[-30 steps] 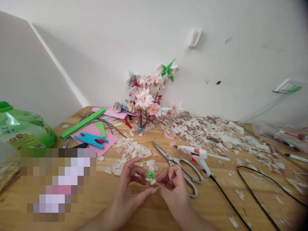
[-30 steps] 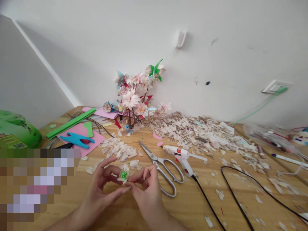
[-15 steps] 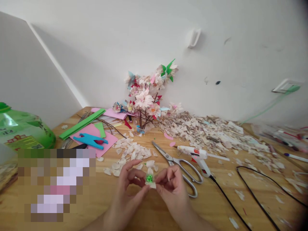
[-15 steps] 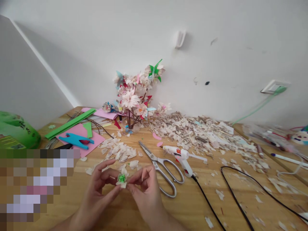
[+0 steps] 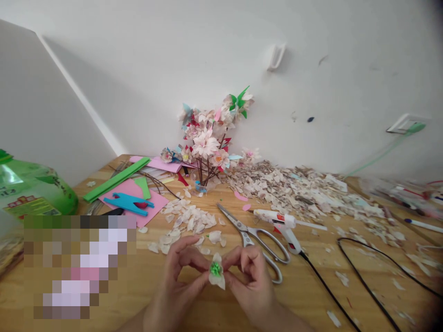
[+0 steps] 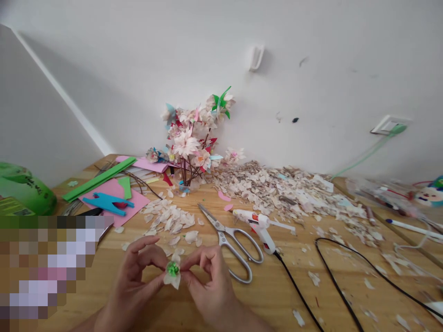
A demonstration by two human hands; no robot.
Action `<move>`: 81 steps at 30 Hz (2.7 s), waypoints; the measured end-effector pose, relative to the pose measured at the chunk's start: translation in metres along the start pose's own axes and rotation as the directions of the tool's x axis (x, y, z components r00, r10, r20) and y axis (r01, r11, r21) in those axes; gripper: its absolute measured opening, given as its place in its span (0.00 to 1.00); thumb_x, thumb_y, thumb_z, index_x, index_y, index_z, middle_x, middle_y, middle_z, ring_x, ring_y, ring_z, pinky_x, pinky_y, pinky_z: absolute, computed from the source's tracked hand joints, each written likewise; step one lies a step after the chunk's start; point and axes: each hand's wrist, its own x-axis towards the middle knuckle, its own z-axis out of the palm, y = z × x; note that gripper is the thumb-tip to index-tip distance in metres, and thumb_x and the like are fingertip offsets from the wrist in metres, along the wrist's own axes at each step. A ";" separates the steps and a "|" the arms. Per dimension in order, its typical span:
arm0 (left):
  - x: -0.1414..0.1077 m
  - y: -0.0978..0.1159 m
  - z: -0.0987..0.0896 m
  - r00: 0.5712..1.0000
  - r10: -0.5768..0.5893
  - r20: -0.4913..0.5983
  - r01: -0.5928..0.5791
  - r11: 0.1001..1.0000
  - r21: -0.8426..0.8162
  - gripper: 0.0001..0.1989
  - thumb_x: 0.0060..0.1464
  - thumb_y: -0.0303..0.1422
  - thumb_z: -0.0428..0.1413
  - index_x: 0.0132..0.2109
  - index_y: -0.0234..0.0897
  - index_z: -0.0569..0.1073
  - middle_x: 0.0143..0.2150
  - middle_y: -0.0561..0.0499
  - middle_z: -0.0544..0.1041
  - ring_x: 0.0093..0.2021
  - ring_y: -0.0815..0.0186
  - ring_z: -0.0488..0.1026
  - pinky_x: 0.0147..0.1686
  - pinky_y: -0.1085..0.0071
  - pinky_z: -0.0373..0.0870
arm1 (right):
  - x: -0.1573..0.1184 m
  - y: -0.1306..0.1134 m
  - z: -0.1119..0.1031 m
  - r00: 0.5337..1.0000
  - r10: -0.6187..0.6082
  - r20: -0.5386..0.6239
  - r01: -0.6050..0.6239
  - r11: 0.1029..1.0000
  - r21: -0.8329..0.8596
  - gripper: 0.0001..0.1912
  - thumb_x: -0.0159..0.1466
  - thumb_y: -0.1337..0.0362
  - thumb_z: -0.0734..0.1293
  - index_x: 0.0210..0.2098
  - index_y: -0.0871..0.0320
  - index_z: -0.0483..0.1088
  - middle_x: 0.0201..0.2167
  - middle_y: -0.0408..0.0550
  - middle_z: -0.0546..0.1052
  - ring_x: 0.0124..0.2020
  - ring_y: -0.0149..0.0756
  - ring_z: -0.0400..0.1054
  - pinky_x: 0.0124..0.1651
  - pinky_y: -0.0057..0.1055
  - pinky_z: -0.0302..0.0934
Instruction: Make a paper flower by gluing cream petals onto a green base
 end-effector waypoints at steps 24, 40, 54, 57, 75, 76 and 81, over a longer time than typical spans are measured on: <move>0.020 -0.001 -0.001 0.751 -0.610 0.253 0.607 0.487 -0.628 0.23 0.37 0.25 0.61 0.44 0.36 0.67 0.33 0.48 0.77 0.33 0.64 0.74 0.39 0.65 0.69 | 0.002 0.017 -0.010 0.981 -0.178 -0.082 0.119 0.872 -0.475 0.12 0.54 0.75 0.63 0.33 0.53 0.60 0.29 0.44 0.71 0.32 0.36 0.70 0.35 0.34 0.66; 0.026 0.003 -0.007 0.653 -0.754 0.079 0.664 0.520 -0.537 0.22 0.41 0.27 0.61 0.44 0.35 0.63 0.34 0.48 0.77 0.29 0.68 0.74 0.29 0.70 0.71 | 0.017 0.003 -0.003 0.863 0.504 -0.042 -0.486 0.849 0.207 0.22 0.43 0.65 0.74 0.30 0.53 0.57 0.21 0.38 0.77 0.25 0.34 0.72 0.30 0.29 0.64; 0.009 -0.011 0.008 0.787 -0.616 0.039 0.592 0.734 -0.333 0.32 0.37 0.31 0.63 0.51 0.38 0.63 0.36 0.45 0.79 0.36 0.61 0.74 0.27 0.73 0.67 | 0.015 0.012 -0.004 0.893 0.404 -0.199 -0.432 0.892 -0.131 0.20 0.47 0.65 0.71 0.31 0.52 0.55 0.23 0.41 0.77 0.27 0.38 0.73 0.31 0.33 0.65; 0.008 -0.013 0.010 0.793 -0.610 0.020 0.570 0.730 -0.377 0.34 0.34 0.31 0.64 0.51 0.38 0.63 0.33 0.46 0.79 0.36 0.61 0.73 0.25 0.74 0.66 | 0.016 0.013 -0.004 0.891 0.409 -0.197 -0.440 0.885 -0.153 0.20 0.48 0.64 0.71 0.32 0.52 0.55 0.23 0.42 0.78 0.26 0.39 0.73 0.31 0.33 0.65; 0.006 -0.014 0.014 0.730 -0.680 0.066 0.633 0.636 -0.442 0.40 0.33 0.32 0.65 0.55 0.37 0.58 0.31 0.48 0.80 0.19 0.72 0.68 0.20 0.76 0.62 | 0.020 0.009 -0.002 0.855 0.473 -0.213 -0.512 0.836 -0.198 0.18 0.48 0.72 0.66 0.34 0.52 0.55 0.21 0.39 0.77 0.25 0.38 0.73 0.26 0.28 0.61; 0.006 -0.014 0.014 0.727 -0.683 0.069 0.638 0.635 -0.435 0.41 0.34 0.32 0.65 0.56 0.37 0.57 0.32 0.47 0.80 0.18 0.72 0.68 0.20 0.76 0.62 | 0.020 0.008 -0.002 0.855 0.473 -0.212 -0.512 0.837 -0.194 0.18 0.48 0.72 0.66 0.34 0.52 0.55 0.21 0.38 0.77 0.25 0.37 0.72 0.26 0.28 0.61; 0.006 -0.013 0.013 0.730 -0.679 0.076 0.647 0.651 -0.396 0.41 0.35 0.33 0.64 0.56 0.36 0.55 0.34 0.45 0.79 0.21 0.71 0.69 0.21 0.75 0.63 | 0.021 0.007 -0.002 0.849 0.481 -0.217 -0.523 0.824 -0.218 0.18 0.48 0.72 0.66 0.34 0.52 0.55 0.21 0.39 0.76 0.24 0.37 0.72 0.25 0.28 0.60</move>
